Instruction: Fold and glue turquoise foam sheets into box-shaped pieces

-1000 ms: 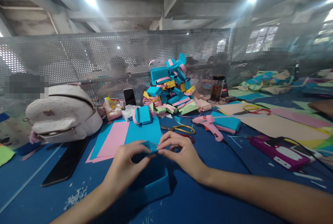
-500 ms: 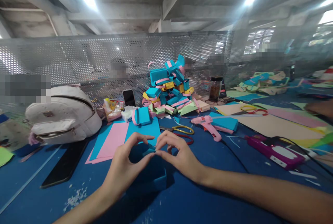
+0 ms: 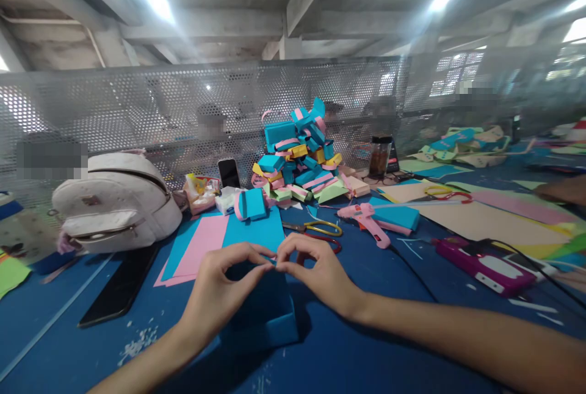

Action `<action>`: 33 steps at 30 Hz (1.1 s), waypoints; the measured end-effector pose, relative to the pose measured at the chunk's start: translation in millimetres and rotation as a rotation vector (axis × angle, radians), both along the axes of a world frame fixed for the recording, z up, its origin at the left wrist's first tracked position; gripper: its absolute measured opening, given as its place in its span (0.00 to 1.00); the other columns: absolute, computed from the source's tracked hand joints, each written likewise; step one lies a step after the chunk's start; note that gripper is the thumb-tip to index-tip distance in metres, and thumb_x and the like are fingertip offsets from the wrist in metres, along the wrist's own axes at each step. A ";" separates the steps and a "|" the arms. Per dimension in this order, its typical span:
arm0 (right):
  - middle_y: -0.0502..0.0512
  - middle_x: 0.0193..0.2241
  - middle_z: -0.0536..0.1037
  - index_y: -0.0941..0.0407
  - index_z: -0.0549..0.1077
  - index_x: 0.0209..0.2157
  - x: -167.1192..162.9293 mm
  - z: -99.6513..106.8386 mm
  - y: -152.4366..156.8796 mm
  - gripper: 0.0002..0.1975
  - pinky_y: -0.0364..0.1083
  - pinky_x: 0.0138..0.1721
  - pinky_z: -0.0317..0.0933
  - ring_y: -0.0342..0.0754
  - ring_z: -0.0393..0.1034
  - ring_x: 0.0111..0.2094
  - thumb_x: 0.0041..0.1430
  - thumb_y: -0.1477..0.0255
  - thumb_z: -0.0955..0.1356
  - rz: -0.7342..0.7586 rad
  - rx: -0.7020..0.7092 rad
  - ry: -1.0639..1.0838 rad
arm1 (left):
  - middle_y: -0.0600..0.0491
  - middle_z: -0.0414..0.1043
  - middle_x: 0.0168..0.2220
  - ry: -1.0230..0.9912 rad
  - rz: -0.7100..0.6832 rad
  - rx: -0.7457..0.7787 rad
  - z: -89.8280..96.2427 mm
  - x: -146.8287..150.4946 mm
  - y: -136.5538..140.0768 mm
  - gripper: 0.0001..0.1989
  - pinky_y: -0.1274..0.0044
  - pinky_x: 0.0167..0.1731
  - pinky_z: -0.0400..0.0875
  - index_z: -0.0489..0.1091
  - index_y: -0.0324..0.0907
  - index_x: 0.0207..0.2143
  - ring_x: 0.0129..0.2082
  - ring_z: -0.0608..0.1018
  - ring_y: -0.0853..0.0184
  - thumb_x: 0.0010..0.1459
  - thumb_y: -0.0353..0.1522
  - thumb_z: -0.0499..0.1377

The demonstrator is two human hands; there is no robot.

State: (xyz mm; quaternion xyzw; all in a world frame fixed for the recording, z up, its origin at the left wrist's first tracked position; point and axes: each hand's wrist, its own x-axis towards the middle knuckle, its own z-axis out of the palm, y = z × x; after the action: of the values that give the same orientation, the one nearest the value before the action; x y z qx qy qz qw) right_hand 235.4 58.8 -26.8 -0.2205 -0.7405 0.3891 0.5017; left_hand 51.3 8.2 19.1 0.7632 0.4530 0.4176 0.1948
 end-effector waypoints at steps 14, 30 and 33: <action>0.49 0.27 0.74 0.57 0.74 0.30 -3.1 -6.7 -0.6 0.08 0.41 0.29 0.55 0.43 0.68 0.30 0.56 0.67 0.71 0.002 -0.209 -0.021 | 0.56 0.78 0.33 0.002 0.039 0.010 1.0 -3.5 4.5 0.02 0.80 0.37 0.69 0.75 0.43 0.33 0.34 0.78 0.69 0.56 0.29 0.62; 0.49 0.26 0.69 0.57 0.69 0.27 -0.2 22.8 -6.9 0.07 0.41 0.27 0.55 0.42 0.63 0.28 0.56 0.70 0.69 0.094 -0.156 -0.095 | 0.53 0.77 0.27 -0.114 0.083 -0.240 20.3 -8.3 6.4 0.18 0.80 0.25 0.64 0.76 0.40 0.45 0.25 0.74 0.70 0.52 0.37 0.63; 0.49 0.26 0.69 0.58 0.71 0.30 -0.7 22.8 -5.8 0.07 0.42 0.28 0.57 0.42 0.63 0.27 0.58 0.69 0.68 0.134 -0.185 -0.107 | 0.53 0.77 0.25 -0.136 0.080 -0.255 17.2 -7.9 10.9 0.17 0.81 0.22 0.61 0.76 0.38 0.42 0.23 0.73 0.71 0.51 0.36 0.63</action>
State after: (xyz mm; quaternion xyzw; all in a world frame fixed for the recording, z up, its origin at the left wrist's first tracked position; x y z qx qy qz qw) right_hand 234.7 53.0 -4.0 -0.2363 -0.7403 0.4761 0.4116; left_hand 43.4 19.1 36.3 0.6833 0.5183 0.4150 0.3037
